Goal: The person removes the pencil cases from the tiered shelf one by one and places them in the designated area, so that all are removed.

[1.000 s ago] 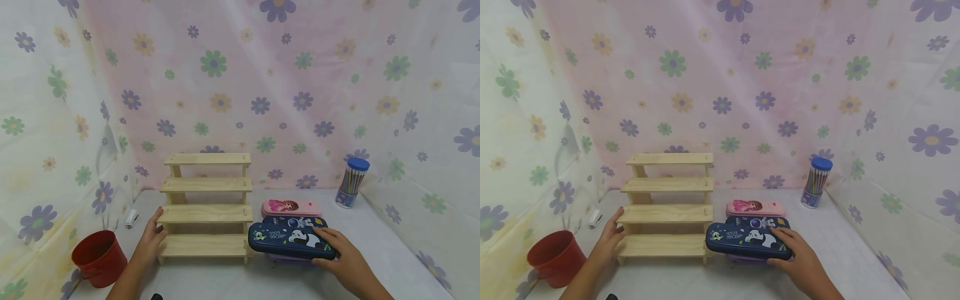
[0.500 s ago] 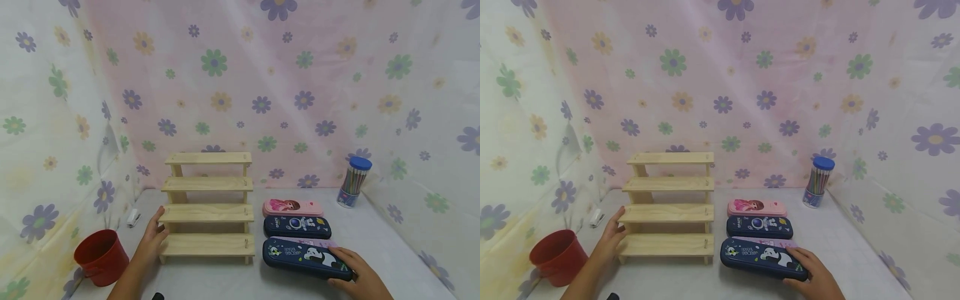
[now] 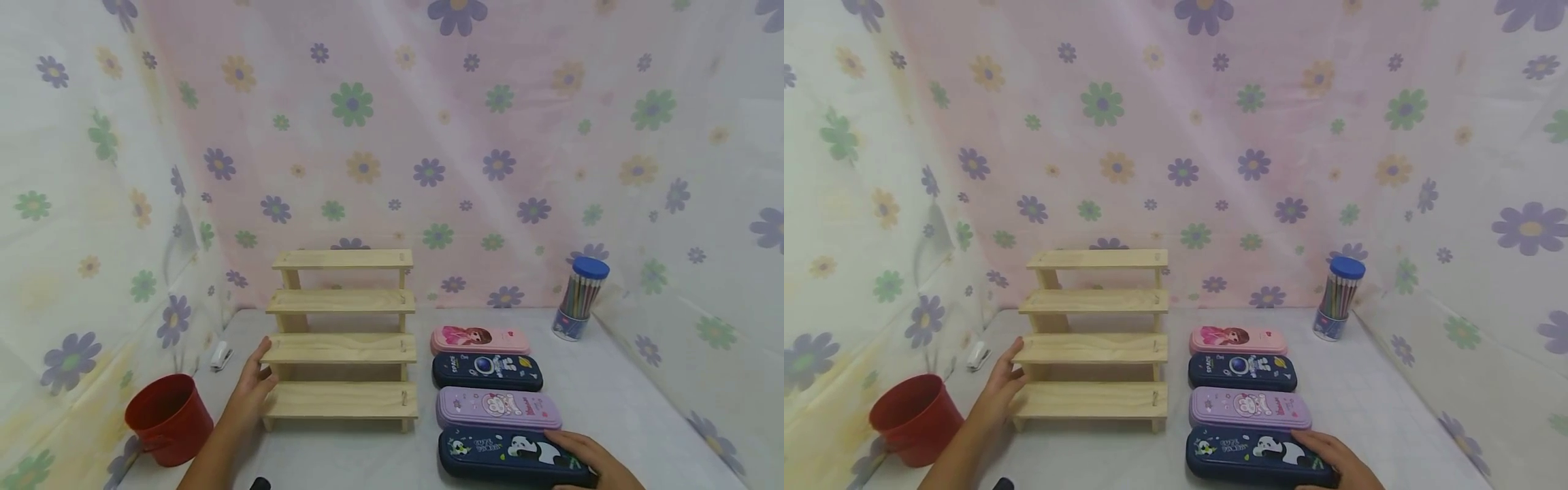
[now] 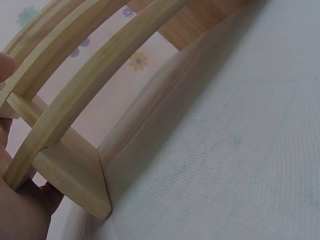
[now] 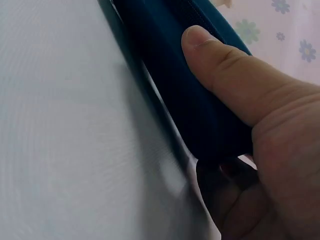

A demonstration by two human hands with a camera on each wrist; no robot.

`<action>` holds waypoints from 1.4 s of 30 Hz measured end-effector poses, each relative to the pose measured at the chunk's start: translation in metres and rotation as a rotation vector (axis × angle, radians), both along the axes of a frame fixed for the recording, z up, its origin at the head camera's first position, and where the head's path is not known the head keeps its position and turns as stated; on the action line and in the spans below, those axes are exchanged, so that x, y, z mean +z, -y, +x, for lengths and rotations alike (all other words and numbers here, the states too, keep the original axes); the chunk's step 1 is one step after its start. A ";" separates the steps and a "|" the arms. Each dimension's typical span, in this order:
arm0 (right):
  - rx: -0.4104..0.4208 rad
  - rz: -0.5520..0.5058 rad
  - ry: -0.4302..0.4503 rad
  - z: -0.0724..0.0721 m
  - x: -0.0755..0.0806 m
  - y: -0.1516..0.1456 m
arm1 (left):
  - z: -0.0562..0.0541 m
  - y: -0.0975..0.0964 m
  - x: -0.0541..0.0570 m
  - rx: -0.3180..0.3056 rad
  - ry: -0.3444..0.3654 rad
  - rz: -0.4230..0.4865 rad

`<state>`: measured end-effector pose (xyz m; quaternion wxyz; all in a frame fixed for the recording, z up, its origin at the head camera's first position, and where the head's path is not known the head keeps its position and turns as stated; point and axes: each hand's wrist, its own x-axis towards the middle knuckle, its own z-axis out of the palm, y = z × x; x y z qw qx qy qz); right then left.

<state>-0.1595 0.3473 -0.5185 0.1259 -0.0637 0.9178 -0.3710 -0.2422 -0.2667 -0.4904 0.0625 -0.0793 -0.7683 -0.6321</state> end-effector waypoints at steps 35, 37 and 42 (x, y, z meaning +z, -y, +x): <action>-0.104 0.208 -0.022 -0.002 0.000 0.017 | 0.002 -0.002 0.001 0.007 0.001 -0.010; -0.109 0.211 -0.020 -0.002 -0.002 0.018 | 0.001 -0.002 0.001 0.008 0.004 -0.006; -0.130 0.217 -0.022 0.000 -0.002 0.020 | 0.000 -0.002 0.001 0.004 0.007 -0.007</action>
